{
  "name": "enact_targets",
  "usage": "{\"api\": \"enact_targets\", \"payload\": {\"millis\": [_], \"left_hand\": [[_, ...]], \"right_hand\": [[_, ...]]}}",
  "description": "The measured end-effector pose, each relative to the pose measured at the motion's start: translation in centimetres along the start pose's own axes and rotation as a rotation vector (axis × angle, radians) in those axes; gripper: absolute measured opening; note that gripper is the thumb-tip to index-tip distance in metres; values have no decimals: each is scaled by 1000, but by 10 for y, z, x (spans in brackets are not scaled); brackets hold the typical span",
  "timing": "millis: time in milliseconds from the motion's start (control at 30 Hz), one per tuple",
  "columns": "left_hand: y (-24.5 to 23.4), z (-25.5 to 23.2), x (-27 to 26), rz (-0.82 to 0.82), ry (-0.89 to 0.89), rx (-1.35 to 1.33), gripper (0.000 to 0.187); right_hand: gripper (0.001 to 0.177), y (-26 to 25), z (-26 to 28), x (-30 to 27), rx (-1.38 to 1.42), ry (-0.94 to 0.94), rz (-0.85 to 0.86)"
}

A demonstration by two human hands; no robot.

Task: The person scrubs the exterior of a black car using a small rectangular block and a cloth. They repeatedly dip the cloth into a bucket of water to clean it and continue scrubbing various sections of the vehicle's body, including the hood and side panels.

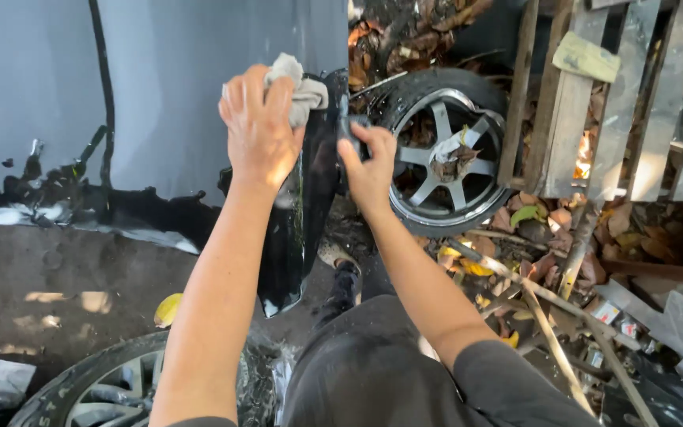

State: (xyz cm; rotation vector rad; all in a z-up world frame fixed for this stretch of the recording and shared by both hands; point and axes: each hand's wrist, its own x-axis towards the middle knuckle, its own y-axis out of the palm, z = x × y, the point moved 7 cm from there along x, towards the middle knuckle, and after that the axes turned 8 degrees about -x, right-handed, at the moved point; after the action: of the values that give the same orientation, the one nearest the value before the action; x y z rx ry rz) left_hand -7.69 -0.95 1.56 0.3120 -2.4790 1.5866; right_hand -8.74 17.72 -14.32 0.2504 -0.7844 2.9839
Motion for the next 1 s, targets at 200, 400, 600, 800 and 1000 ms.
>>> {"api": "enact_targets", "payload": {"millis": [200,400,600,800,1000], "left_hand": [[6,-6,-11,7,-26,-20,68],[5,-6,-7,-7,-21,-44,69],[-2,-7,1,-49,-41,12,65],[5,1,-7,-72,-97,-22,58],[5,3,-6,-168,-17,-81,51]], "right_hand": [[36,0,-3,23,66,35,-2],[35,9,-8,38,-24,-79,-54],[36,-5,1,-3,-13,-142,-26],[30,15,-8,51,-36,-181,-23],[29,18,-20,35,-68,-297,-1]]}}
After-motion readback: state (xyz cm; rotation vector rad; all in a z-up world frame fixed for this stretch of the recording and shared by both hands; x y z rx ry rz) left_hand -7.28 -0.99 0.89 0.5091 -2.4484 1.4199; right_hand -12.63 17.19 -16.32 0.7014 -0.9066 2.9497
